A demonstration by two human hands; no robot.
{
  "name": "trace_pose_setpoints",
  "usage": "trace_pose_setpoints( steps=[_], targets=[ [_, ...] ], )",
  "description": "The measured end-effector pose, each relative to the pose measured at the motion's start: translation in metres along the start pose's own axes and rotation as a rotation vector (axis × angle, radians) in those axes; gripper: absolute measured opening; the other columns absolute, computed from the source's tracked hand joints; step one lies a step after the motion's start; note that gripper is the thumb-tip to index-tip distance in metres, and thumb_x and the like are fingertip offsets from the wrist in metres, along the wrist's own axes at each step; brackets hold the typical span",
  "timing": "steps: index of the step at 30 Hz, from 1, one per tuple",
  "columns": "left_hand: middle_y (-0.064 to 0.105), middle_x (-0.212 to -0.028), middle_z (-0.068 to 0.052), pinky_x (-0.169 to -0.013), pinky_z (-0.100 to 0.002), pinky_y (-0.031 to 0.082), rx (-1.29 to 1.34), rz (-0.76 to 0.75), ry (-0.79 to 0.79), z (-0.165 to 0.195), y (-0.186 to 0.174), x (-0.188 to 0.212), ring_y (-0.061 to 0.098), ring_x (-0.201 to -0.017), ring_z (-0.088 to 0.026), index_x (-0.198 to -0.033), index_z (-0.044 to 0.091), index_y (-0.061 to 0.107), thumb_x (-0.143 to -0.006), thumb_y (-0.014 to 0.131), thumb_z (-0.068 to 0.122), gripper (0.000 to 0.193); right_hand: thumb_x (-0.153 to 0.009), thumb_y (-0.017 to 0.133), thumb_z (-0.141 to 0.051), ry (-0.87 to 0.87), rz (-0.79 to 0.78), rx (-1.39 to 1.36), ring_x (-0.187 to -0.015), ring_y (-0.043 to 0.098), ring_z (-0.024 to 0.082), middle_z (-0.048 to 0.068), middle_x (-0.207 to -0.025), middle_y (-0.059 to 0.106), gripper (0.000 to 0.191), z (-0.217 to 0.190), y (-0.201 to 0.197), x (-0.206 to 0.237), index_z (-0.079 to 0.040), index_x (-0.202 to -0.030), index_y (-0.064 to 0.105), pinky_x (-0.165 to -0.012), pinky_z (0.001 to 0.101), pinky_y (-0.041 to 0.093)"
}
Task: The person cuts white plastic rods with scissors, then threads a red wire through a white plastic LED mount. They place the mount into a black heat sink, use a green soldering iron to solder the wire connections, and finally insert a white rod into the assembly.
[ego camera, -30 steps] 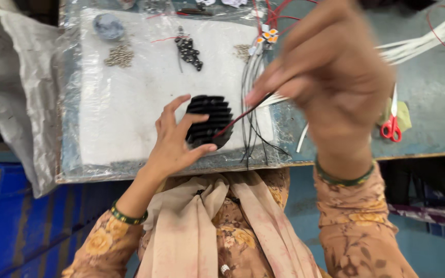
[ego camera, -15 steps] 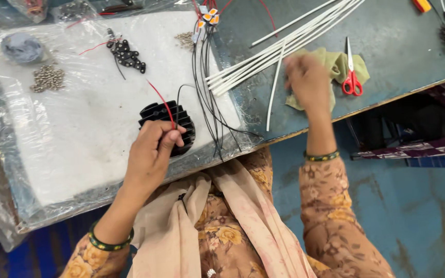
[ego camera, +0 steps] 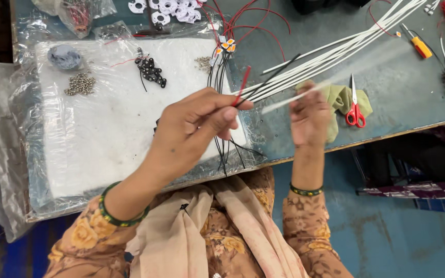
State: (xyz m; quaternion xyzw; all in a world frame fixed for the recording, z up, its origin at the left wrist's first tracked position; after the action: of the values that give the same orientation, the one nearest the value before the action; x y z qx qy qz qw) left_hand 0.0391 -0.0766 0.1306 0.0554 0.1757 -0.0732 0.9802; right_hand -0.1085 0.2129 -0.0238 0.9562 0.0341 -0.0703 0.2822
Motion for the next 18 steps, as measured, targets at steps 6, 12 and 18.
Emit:
trace_pose_setpoints(
  steps=[6,12,18],
  targets=[
    [0.055,-0.086,-0.003,-0.063,-0.025,0.045,-0.319,0.05,0.163,0.02,0.024,0.004,0.052,-0.069,-0.011,-0.133,0.007,0.068,-0.108,0.059,0.01,0.027,-0.11,0.06,-0.033,-0.281,-0.071,-0.148,-0.087,0.076,0.027,0.011,-0.108,0.073,0.026,-0.11,0.061,0.03,-0.012,-0.126,0.058,-0.053,0.0287,0.052],
    [0.051,-0.088,-0.006,-0.062,-0.028,0.042,-0.362,0.06,0.234,0.027,0.037,0.011,0.047,-0.068,-0.014,-0.13,0.005,0.067,-0.108,0.06,0.008,0.023,-0.115,0.06,-0.032,-0.292,0.004,-0.239,-0.081,0.074,0.025,0.014,-0.101,0.073,0.026,-0.125,0.072,0.034,-0.008,-0.125,0.057,-0.047,0.0245,0.048],
    [0.051,-0.088,-0.006,-0.062,-0.029,0.044,-0.4,0.053,0.255,0.024,0.045,0.013,0.049,-0.067,-0.014,-0.128,0.005,0.067,-0.106,0.063,0.006,0.023,-0.113,0.06,-0.032,-0.264,-0.019,-0.219,-0.081,0.075,0.027,0.015,-0.099,0.072,0.026,-0.116,0.078,0.044,-0.008,-0.122,0.056,-0.048,0.0264,0.051]
  ],
)
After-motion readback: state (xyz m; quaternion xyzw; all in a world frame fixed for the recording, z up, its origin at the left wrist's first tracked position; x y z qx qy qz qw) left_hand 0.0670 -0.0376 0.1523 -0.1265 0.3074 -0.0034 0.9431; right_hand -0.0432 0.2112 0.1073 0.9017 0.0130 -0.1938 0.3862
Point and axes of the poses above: each hand's wrist, its own x-axis away from the middle knuckle, its own y-axis out of the palm, z = x × y, the point moved 10 cm from there along -x, towards the middle knuckle
